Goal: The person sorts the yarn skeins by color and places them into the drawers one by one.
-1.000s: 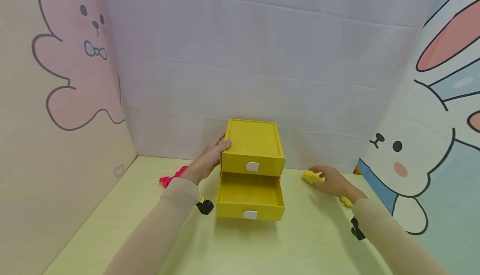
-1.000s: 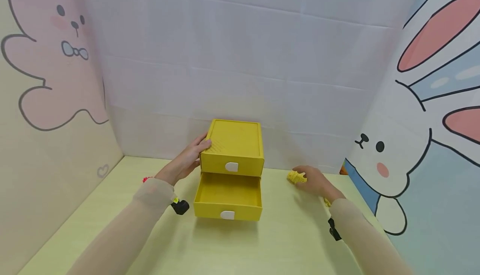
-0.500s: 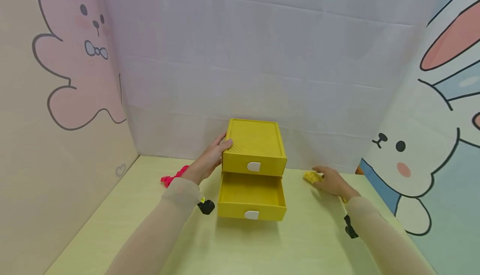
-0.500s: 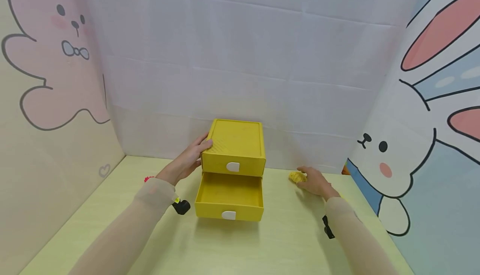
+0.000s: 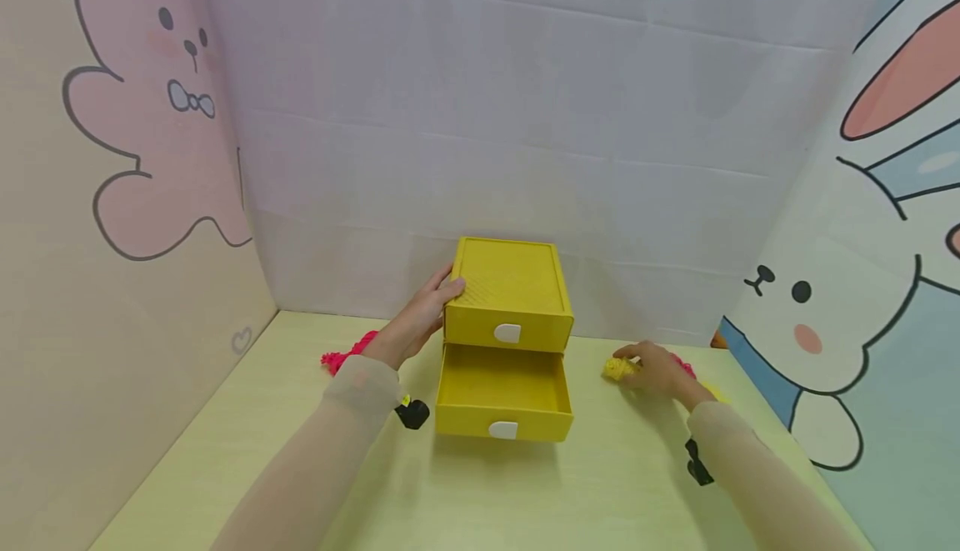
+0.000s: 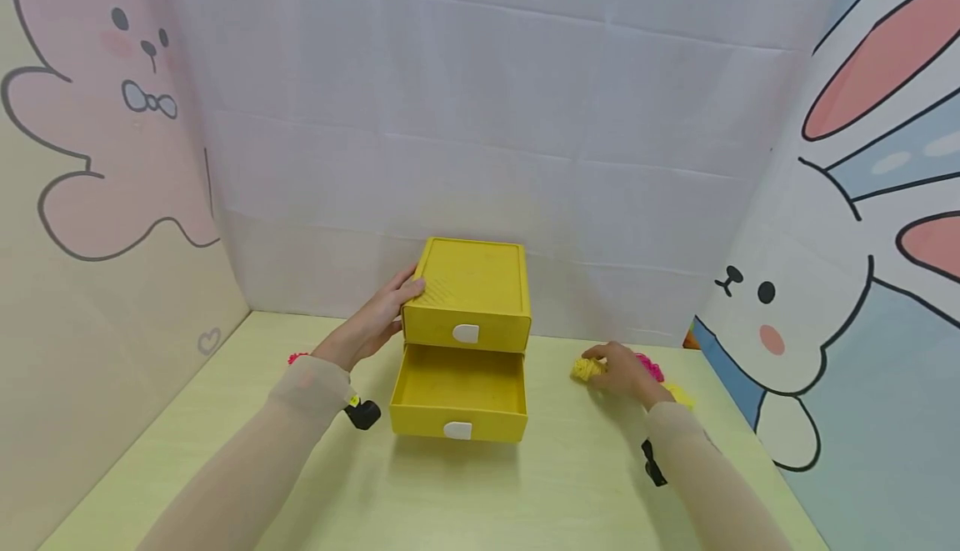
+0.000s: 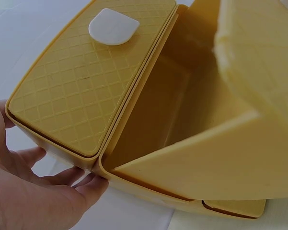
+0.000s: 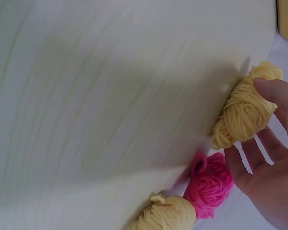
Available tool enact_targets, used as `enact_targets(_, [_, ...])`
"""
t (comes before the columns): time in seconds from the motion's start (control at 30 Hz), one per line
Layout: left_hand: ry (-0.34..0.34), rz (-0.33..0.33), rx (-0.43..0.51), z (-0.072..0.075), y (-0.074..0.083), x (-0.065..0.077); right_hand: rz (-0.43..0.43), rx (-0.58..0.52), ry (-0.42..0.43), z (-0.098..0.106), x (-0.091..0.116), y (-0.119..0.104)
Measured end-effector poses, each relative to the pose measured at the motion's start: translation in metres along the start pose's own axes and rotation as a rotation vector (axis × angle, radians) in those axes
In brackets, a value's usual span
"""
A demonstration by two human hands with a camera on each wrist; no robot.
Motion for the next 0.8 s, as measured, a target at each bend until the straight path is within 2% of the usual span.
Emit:
enact_targets(0.17, [0.005,0.006,-0.003,0.000,0.000,0.000,-0.049,-0.038,-0.047,-0.005,0.002,-0.005])
enact_targets(0.3, [0.005,0.009,-0.003,0.000,0.002,0.001,-0.018,-0.052,-0.058,-0.007,0.005,-0.012])
enact_targets(0.43, [0.005,0.008,-0.004,0.000,0.002,0.002,0.049,-0.060,-0.063,-0.009,0.007,-0.017])
enact_targets(0.8, [0.010,0.024,0.007,0.000,0.001,0.002,0.092,-0.089,-0.095,-0.013,0.015,-0.029])
Point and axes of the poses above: each hand's wrist, its own x-axis away from the middle knuckle, its own z-axis out of the back of the hand, y = z × x, the point moved 5 cm from there along -x, towards the middle knuckle, and after that the axes turned 6 degrees about z, right-handed, at the moved point
